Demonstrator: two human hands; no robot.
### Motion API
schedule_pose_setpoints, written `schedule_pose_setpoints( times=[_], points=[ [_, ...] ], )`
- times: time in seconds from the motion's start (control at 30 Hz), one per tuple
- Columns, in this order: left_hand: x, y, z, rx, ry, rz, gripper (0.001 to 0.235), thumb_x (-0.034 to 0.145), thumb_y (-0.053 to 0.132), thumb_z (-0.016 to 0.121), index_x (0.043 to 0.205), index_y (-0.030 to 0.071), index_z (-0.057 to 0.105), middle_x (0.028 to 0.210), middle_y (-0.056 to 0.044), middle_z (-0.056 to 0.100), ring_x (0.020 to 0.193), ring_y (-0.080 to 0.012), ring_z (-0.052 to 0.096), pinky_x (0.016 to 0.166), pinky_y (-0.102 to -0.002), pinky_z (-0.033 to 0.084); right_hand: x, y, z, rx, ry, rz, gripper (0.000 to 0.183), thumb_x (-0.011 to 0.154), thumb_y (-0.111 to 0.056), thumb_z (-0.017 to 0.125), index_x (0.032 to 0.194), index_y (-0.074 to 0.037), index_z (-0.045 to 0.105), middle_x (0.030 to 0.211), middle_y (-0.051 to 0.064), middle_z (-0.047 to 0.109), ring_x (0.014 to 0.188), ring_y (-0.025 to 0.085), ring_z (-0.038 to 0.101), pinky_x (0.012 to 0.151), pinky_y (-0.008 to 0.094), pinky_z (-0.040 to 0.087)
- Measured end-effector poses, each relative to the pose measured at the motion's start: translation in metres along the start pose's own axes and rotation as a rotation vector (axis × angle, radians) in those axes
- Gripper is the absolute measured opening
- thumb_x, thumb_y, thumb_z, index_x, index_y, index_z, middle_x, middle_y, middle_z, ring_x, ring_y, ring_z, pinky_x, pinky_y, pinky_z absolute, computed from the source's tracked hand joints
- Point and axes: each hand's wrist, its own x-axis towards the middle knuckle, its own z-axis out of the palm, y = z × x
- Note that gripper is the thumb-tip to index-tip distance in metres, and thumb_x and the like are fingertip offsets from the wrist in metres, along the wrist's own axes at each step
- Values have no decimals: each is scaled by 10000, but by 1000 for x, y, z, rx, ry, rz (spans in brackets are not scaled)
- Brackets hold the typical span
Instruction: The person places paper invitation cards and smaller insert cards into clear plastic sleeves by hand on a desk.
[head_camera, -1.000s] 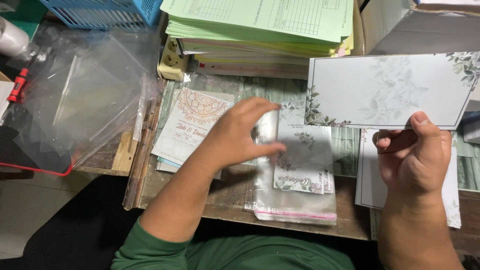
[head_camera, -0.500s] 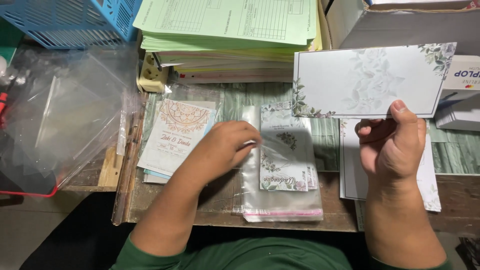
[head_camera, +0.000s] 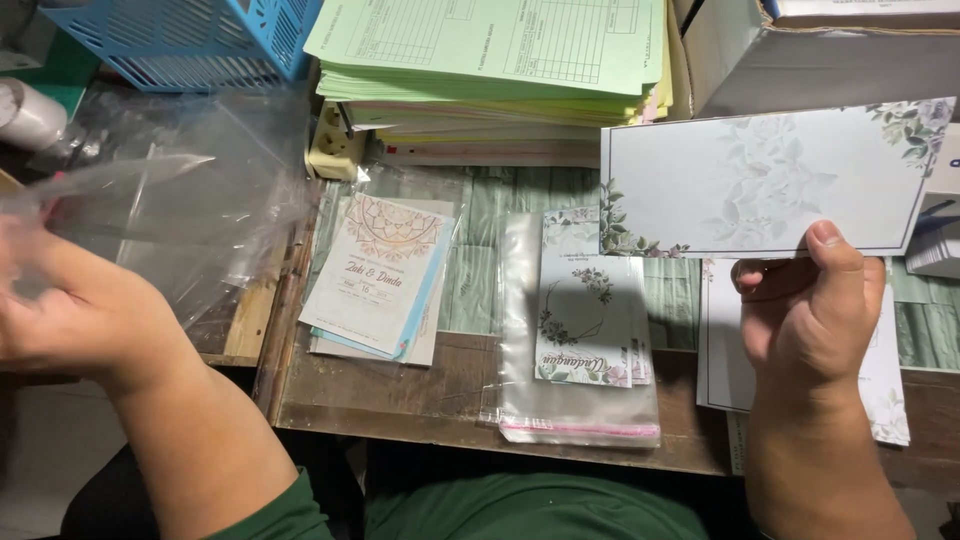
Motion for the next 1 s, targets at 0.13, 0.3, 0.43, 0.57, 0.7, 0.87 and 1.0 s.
schedule_pose_setpoints(
  times=[0.13,0.3,0.43,0.57,0.7,0.87,1.0],
  points=[
    [-6,10,-8,-50,55,42,155,1025,-75,483,1031,-156,616,984,-287,629,840,-415,608,749,-492,538,-1,0,1,-29,23,-49,458,1046,-231,596,651,-209,365,686,-71,244,640,126,384,564,283,374],
    [-31,2,-8,-103,-266,-46,164,940,-201,616,1093,-163,660,1127,-239,519,957,-440,597,859,-512,513,0,2,2,-33,18,-28,426,1033,-222,605,654,-207,410,679,-73,306,640,123,430,559,274,400],
    [-53,-26,-1,-179,-657,-198,370,884,-147,708,1251,-101,700,1261,-224,531,1101,-431,631,941,-526,540,1,5,-2,-48,-22,-42,491,1053,-224,606,653,-226,321,704,-78,202,679,104,333,583,281,373],
    [-37,-6,3,-226,-862,-210,463,890,-66,682,1353,-50,676,1439,-206,518,1312,-415,519,1059,-538,460,2,4,-5,-52,-18,-64,489,1067,-222,597,663,-235,322,731,-85,201,720,98,308,598,282,373],
    [2,29,13,-227,-1078,-301,557,895,93,688,1444,45,605,1603,-167,342,1393,-416,340,1108,-615,333,-1,3,2,-88,2,-46,469,1021,-214,597,627,-206,342,649,-81,210,625,91,313,564,272,404],
    [31,42,24,102,-1343,-563,1028,926,306,761,1701,220,92,1664,-78,-109,1539,-532,173,1228,-699,154,-2,4,2,-90,-8,-26,427,1023,-214,609,632,-173,443,553,-49,363,515,130,457,522,271,456],
    [11,49,19,131,-1087,-291,1031,946,336,874,1715,63,245,1640,-159,-3,1491,-545,212,1109,-814,240,2,14,-10,-167,0,7,440,1022,-284,642,628,-123,529,492,68,529,502,208,625,563,326,556]
  ],
)
